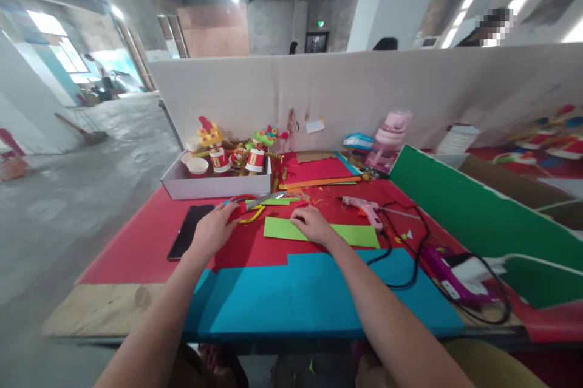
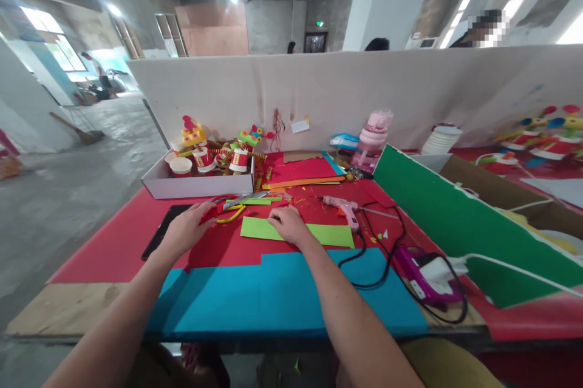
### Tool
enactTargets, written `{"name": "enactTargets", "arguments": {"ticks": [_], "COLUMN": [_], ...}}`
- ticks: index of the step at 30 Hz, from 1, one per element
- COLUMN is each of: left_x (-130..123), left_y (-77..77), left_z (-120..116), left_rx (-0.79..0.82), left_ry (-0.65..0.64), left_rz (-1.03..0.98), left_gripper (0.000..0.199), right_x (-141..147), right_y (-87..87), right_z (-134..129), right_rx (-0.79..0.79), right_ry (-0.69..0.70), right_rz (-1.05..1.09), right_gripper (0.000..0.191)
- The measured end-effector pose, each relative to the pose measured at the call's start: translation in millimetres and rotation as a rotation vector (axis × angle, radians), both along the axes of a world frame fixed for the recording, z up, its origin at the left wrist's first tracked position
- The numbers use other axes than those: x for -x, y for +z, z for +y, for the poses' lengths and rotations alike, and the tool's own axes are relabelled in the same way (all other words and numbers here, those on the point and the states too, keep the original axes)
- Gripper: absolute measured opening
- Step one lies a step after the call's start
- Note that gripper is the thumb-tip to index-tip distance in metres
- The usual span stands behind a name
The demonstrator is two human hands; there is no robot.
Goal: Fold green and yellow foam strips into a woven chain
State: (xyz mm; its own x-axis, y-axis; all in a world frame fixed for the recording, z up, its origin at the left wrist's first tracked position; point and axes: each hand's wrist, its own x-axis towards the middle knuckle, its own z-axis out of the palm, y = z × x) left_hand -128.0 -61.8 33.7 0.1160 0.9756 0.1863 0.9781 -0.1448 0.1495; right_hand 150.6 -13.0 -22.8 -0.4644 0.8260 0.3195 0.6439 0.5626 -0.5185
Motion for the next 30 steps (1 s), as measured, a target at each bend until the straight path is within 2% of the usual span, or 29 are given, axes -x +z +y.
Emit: {"name": "enactTargets", "arguments": {"ticks": [9,15,21,24,27,30], "left_x": [-2,3,5,5,7,10], "left_y": [-7.8,-11.1,-14.7,-14.9,-16.0,-18.1], "left_z": [0,1,3,3,3,4], "left_rx": [0.070,0.147,0.136,0.126,0.129,0.120], "left_ry": [-0.065,-0.215,-0.281,-0.339,-0.357,-0.354], "left_rz": [0.080,0.061,0.024,0.012,0.025,0.058], "left_gripper": [0.038,0.039,0.036,0.034,0.033,0.034], "right_x": [0,0,2,6,12,17], "right_y": [0.6,-8.6,-13.2,-11.0,-10.3,-11.2], "right_z": [0,2,-1,-5,-9,-12], "right_rx": [-0.004,-0.029,-0.107,-0.178,-0.134,-0.046], "right_ry": [-0.041,-0.062,-0.110,0.042,0.220,0.226], "right_rz": [0.056,0.079,0.104,0.137,0.067,-0.121], "right_gripper": [0.020,0.019,0.012,0.023,0.033,0.041]}}
